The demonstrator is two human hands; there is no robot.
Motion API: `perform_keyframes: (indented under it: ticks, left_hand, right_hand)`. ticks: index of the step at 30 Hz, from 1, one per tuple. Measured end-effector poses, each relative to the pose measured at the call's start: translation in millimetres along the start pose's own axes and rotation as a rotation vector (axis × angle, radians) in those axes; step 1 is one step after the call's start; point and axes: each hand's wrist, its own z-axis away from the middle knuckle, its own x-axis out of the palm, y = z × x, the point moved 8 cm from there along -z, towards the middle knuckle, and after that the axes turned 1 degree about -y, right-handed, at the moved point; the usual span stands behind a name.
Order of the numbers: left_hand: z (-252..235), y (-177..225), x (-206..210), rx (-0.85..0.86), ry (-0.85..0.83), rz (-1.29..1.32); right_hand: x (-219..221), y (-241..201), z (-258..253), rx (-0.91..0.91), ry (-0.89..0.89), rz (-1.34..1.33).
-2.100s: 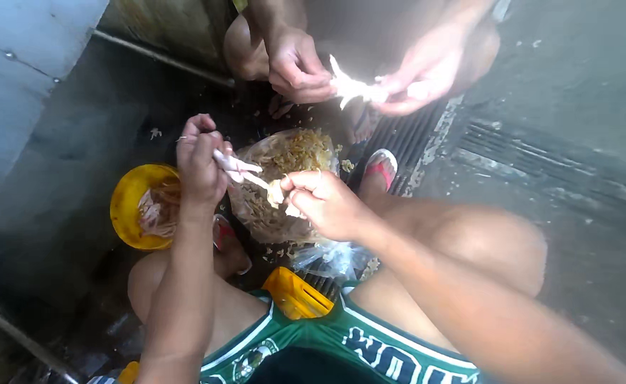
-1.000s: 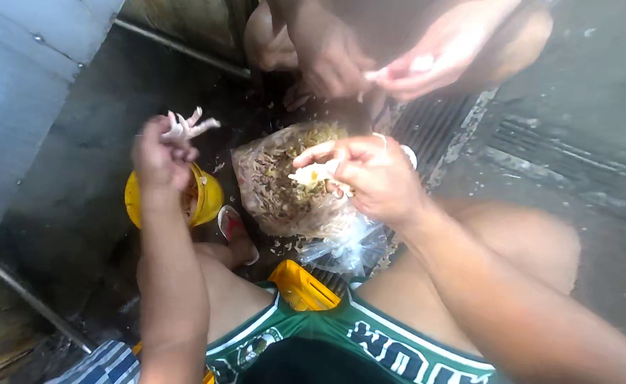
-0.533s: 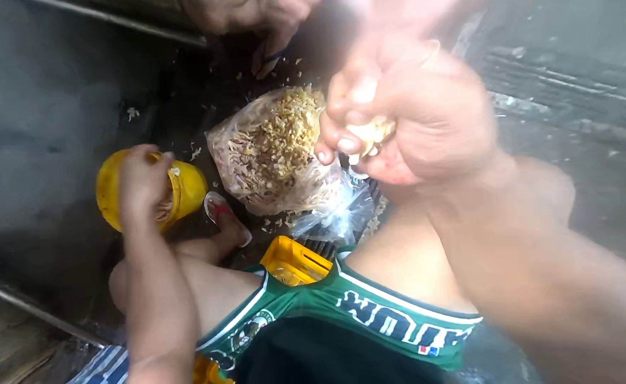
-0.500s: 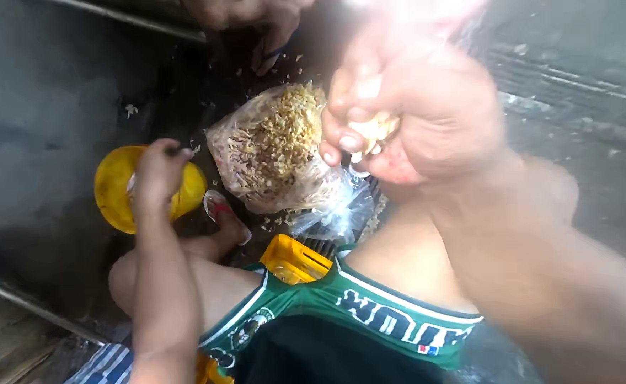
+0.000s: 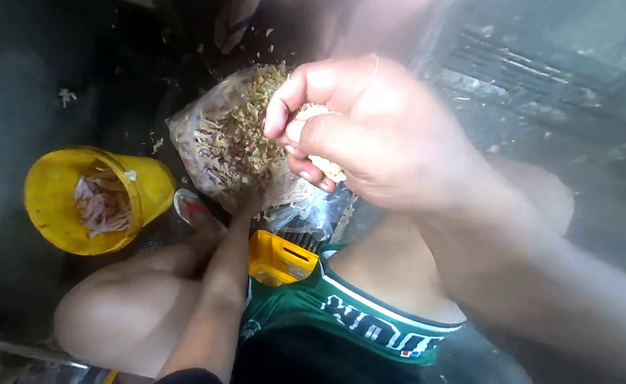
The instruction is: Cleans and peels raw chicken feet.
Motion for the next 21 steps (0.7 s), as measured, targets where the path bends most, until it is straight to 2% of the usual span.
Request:
perform_keyframes:
  ticks: [3,6,7,9,10,11,14,17,21]
  left_hand:
    - [-6.9,-10.9,12.0,-0.118,-0.074,0.023]
    - [-0.6,-8.3,-5.4,-0.023,-0.066,0.015]
    - [7.7,-0.2,-21.7,0.003,-0.073,0.060]
    - [28.4,28.9,-70.1,-0.161,-0.245,0.159]
    - [33.3,38.6,-93.1,-0.216,-0.238,0.225]
    - [32.3,38.5,-108.8,-0.210,-0.152,0.274]
    - [10.1,8.8,-132.7,-0.026,0.167,0.337]
    - [20.4,16.9,-182.0,0.062,0.208,0.510]
    - [70.7,66.5,-250.3,0.276,0.128,0.748]
  right_hand:
    - [5.6,-5.9,-4.1,-0.014,-0.021,0.046]
    - [13.3,-7.4,-6.1,-0.041,-0.044,0.046]
    - [14.6,-6.2,-6.9,-0.050,-0.046,0.060]
    - [13.9,-1.3,-8.3,-0.031,-0.037,0.106]
    - [12.2,0.5,-8.9,-0.016,-0.024,0.136]
    - [10.5,1.6,-9.6,-0.005,-0.014,0.170]
    - [7.4,3.6,-12.2,0.004,0.020,0.320]
    - [11.2,5.8,-14.3,0.010,-0.010,0.633]
    - [22.8,24.6,-20.3,0.128,-0.110,0.873]
